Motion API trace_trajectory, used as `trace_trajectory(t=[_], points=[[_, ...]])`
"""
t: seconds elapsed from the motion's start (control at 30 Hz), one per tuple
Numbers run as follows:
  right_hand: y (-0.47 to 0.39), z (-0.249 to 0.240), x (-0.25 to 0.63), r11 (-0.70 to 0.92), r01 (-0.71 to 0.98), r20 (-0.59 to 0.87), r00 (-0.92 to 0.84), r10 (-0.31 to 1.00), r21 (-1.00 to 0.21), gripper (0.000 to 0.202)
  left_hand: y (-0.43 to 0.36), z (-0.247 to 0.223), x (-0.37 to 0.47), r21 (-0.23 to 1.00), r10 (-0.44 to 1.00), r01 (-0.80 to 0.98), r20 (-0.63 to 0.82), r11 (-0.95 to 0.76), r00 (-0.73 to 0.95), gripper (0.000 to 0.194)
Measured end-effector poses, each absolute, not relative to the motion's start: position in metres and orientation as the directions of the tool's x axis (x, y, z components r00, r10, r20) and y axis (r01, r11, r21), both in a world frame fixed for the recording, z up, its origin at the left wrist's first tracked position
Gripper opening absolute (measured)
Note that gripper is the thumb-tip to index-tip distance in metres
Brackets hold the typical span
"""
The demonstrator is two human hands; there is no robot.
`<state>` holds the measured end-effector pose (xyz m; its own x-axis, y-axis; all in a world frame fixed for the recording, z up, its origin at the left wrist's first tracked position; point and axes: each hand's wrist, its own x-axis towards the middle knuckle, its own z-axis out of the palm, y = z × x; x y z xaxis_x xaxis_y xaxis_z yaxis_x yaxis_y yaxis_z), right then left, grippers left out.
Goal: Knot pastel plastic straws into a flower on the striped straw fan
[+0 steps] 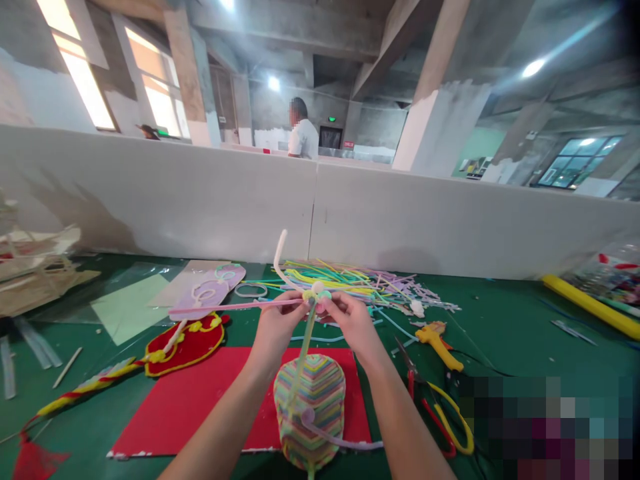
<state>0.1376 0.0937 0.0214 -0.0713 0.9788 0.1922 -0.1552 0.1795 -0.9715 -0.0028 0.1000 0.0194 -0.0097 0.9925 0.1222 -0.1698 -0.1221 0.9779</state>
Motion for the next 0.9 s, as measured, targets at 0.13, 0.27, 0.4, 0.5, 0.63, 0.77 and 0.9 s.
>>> trace_trajectory(t=[0.13,0.27,0.4,0.5,0.63,0.77,0.9], points=[[0.095,0.022,0.138,0.172,-0.142,0.181,-0.051,0.982,-0.975,0.025,0.1,0.021,0.0,0.977,0.993,-0.18,0.12,-0.116,0.01,0.026],[0.098,0.021,0.14,0.169,-0.147,0.169,0.017,0.986,-0.975,0.025,0.097,0.025,0.004,0.98,0.988,-0.173,0.114,-0.094,0.109,0.028],[0.098,0.022,0.141,0.167,-0.17,0.161,0.048,0.986,-0.971,0.026,0.096,0.025,0.005,0.986,0.988,-0.156,0.076,-0.054,0.138,0.032],[0.097,0.023,0.141,0.153,-0.175,0.15,0.034,0.988,-0.973,0.027,0.096,0.022,0.004,0.986,0.994,-0.164,0.026,-0.008,0.104,0.035],[0.094,0.025,0.141,0.165,-0.13,0.168,-0.015,0.986,-0.978,0.026,0.097,0.02,0.004,0.989,0.995,-0.147,0.028,-0.014,0.093,0.036],[0.094,0.024,0.142,0.192,-0.115,0.193,-0.001,0.981,-0.975,0.024,0.097,0.022,0.006,0.993,0.99,-0.086,0.088,-0.079,0.106,0.033],[0.099,0.022,0.143,0.213,-0.183,0.181,0.18,0.967,-0.96,0.024,0.085,0.031,0.005,0.988,0.975,0.059,0.132,-0.145,0.177,0.033]])
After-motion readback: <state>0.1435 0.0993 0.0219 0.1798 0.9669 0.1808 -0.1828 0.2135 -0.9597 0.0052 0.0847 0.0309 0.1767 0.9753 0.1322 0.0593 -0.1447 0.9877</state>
